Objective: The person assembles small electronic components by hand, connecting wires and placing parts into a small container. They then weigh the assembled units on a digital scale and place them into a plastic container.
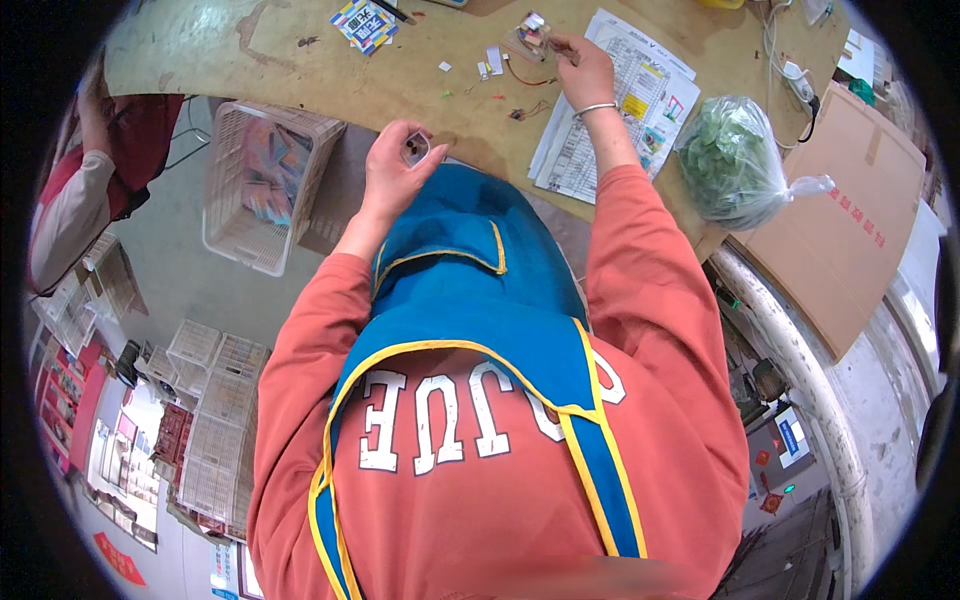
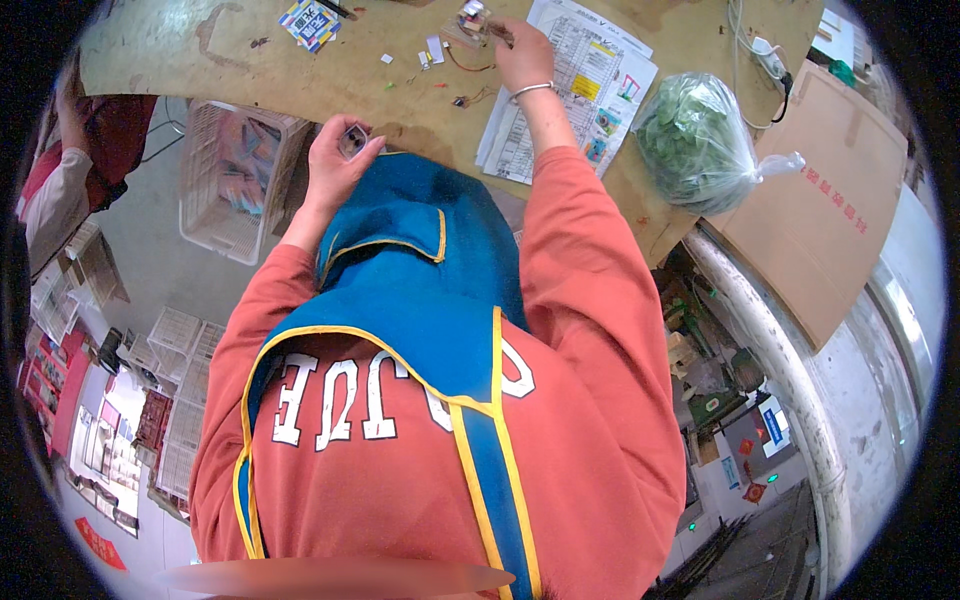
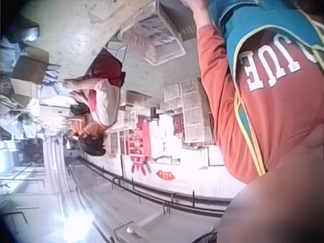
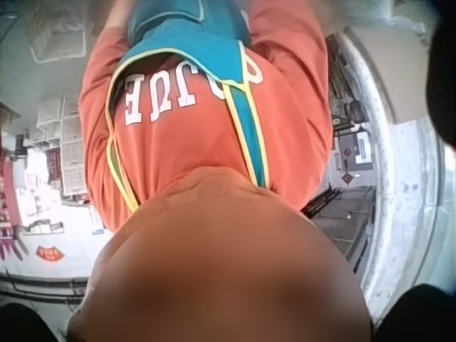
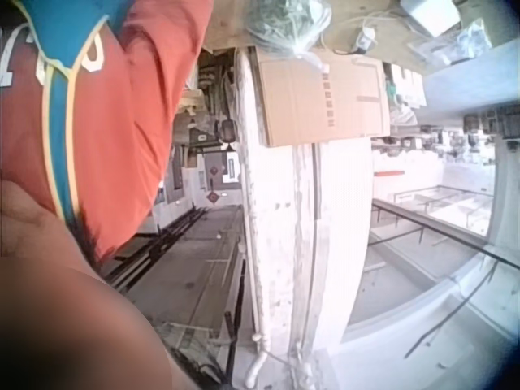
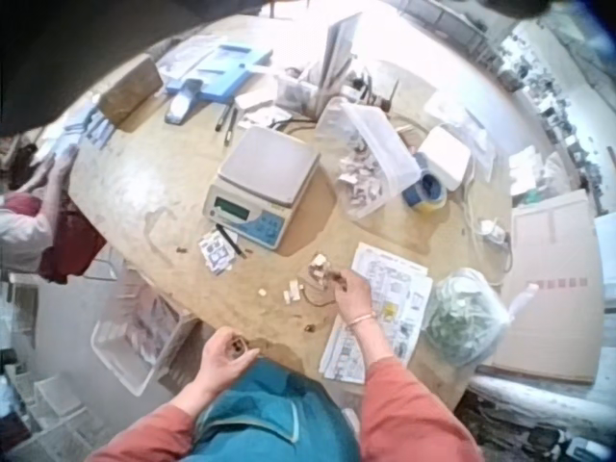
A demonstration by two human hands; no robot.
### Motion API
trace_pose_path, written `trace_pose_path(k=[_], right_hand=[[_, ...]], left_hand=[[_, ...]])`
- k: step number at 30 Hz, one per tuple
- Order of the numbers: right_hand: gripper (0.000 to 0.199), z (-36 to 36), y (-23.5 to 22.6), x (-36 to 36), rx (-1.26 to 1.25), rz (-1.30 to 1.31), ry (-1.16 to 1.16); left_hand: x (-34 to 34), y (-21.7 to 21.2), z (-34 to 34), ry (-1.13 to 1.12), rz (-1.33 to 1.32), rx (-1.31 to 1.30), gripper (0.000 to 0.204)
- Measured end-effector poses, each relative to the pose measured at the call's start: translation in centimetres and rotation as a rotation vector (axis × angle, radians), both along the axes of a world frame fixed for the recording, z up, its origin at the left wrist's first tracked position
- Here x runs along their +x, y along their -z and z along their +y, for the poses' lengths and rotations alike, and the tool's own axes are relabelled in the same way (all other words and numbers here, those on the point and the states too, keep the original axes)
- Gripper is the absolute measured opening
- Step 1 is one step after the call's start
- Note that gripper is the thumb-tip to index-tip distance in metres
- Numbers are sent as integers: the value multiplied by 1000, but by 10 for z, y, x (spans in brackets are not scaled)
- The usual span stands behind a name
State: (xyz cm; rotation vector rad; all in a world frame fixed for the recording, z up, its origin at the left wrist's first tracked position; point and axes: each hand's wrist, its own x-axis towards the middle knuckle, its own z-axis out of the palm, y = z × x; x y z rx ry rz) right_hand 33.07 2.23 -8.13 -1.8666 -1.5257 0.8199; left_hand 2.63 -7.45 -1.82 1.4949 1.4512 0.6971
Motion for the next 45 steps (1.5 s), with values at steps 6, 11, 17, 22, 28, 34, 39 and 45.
trace_pose_path(k=[6,11,17,22,28,34,39,45], right_hand=[[23,-10,-19,11,-35,-91,16],[17,-64,-34,-10,33,-185,-238],[10,-89,-23,-29,-5,-292,-328],[8,-93,-21,-24,-24,-195,-288],[11,-98,-31,-27,-105,29,-149],[10,-99,-42,-41,-165,249,-56],[9,-100,-59,-48,-253,369,-59],[14,-92,-56,-54,-268,410,-8]], left_hand=[[-3,2,-1,0,4,5,29],[-4,4,-4,-7,2,4,25],[-2,5,-2,-18,-3,-5,30],[0,4,0,6,16,-4,29],[10,3,-1,2,-4,-19,27],[26,-2,7,37,-94,-113,25],[48,-2,22,61,-381,-145,26],[66,13,36,110,-480,-194,27]])
